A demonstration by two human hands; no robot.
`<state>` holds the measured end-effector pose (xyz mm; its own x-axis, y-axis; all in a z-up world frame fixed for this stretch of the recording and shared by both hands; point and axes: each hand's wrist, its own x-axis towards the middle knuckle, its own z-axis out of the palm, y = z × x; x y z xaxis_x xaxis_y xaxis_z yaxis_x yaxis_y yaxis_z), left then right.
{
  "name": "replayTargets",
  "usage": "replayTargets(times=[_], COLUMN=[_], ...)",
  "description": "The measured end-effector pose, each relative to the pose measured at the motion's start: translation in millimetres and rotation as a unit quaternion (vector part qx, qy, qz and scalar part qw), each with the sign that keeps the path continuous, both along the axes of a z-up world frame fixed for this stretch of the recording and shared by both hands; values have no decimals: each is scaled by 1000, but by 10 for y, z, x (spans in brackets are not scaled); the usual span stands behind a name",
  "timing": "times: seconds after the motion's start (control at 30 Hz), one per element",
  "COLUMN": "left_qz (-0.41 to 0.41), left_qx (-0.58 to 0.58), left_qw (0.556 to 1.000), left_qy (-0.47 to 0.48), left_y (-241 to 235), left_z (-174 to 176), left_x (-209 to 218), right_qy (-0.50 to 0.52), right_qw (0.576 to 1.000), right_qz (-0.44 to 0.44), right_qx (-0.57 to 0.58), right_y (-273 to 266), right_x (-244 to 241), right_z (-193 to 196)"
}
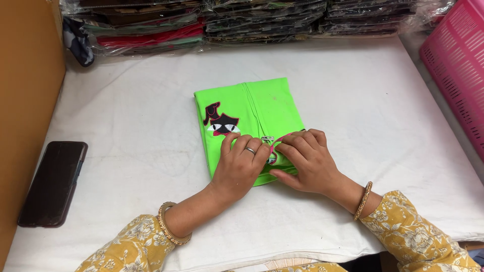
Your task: The person folds a neon green hoodie and a turquoise floral dress on a white table. They fold each item neatly, place it into a clear plastic bag, and stack the packaged items with other folded clothes.
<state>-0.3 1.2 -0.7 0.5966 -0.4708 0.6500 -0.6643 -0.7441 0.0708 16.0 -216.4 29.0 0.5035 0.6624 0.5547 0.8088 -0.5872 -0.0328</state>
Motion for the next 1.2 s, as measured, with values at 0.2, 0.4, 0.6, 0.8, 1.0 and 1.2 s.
replayTargets(times=[0.2, 0.4, 0.6, 0.8, 1.0, 1.2], left_qz=[-26, -41, -52, -74, -97, -115], left_qx=[-28, -55, -14, -3, 54, 127], left_qw=[999, 998, 998, 992, 984, 960], left_qy=[-2, 12, 35, 105, 139, 220], left_y=[-10, 9, 112, 152, 91, 98], left_z=[67, 143, 34, -24, 10, -34], left_x=[-42, -124, -265, -305, -249, -238], right_qy=[-46, -163, -18, 190, 283, 265], right_qw=[999, 985, 988, 973, 956, 955], right_qz=[-21, -11, 81, 133, -47, -14], right_qx=[4, -49, -133, -16, 68, -135], right_y=[-66, -117, -107, -449, -721, -565], right_x=[0, 32, -8, 54, 112, 116], right_z=[-251, -325, -76, 196, 326, 277])
